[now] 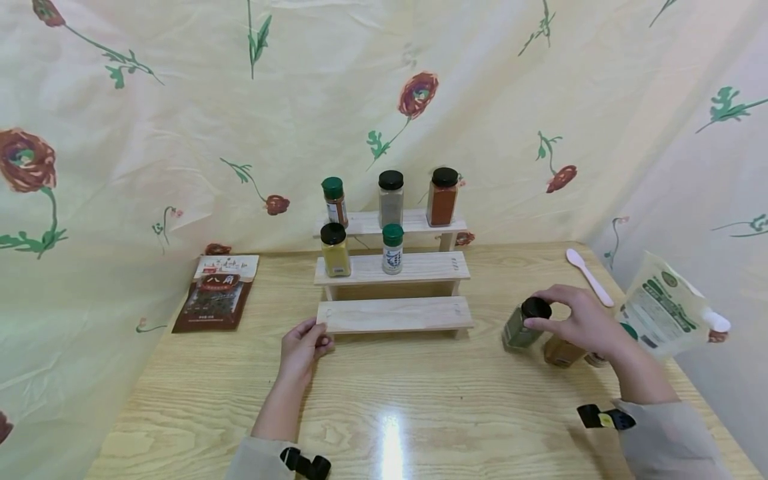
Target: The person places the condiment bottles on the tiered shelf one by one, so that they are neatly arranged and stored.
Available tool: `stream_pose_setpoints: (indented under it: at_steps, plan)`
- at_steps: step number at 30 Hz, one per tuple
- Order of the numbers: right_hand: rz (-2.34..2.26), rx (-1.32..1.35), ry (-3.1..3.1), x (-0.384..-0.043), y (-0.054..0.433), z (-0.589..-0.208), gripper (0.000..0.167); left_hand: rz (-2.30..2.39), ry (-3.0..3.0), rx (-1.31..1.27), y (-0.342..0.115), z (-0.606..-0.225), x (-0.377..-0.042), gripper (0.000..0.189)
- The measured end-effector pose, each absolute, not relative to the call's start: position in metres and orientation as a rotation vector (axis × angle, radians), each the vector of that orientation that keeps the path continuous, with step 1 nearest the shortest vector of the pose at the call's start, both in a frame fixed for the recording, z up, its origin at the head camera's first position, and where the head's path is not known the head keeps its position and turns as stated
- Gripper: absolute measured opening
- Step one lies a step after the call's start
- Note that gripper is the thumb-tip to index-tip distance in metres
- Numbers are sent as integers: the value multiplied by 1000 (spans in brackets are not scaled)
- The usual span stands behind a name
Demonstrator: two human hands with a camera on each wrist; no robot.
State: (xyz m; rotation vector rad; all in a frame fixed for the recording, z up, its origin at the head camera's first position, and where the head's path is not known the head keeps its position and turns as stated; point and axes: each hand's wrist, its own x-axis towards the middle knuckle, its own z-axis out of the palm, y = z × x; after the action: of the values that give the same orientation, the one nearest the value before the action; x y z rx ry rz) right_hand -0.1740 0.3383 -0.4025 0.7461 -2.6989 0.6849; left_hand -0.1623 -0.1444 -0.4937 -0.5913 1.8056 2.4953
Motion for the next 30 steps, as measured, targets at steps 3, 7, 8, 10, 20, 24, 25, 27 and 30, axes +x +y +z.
stream_pose_setpoints:
  at_steps: [3, 7, 8, 10, 20, 24, 25, 27, 30]
  plan:
    - [697, 726, -2692, -177, 334, -397, 46, 2501, 1801, -593, -145, -494, -163, 45]
    - [774, 662, -2709, -180, 327, -388, 51, 2509, 1795, -587, -145, -495, -164, 45]
    - [787, 649, -2703, -181, 325, -386, 51, 2513, 1792, -584, -145, -495, -164, 45]
    - [793, 634, -2676, -183, 321, -383, 51, 2516, 1790, -580, -145, -495, -163, 45]
    - [783, 610, -2526, -202, 301, -366, 43, 2516, 1796, -597, -144, -495, -165, 41]
    - [819, 597, -2512, -207, 294, -359, 44, 2509, 1805, -596, -144, -495, -165, 39]
    - [831, 592, -2508, -208, 292, -357, 44, 2509, 1806, -593, -144, -495, -165, 40]
    - [837, 595, -2484, -211, 289, -355, 45, 2508, 1804, -593, -145, -495, -165, 40]
    - [846, 600, -2446, -216, 283, -351, 44, 2516, 1796, -589, -144, -495, -165, 43]
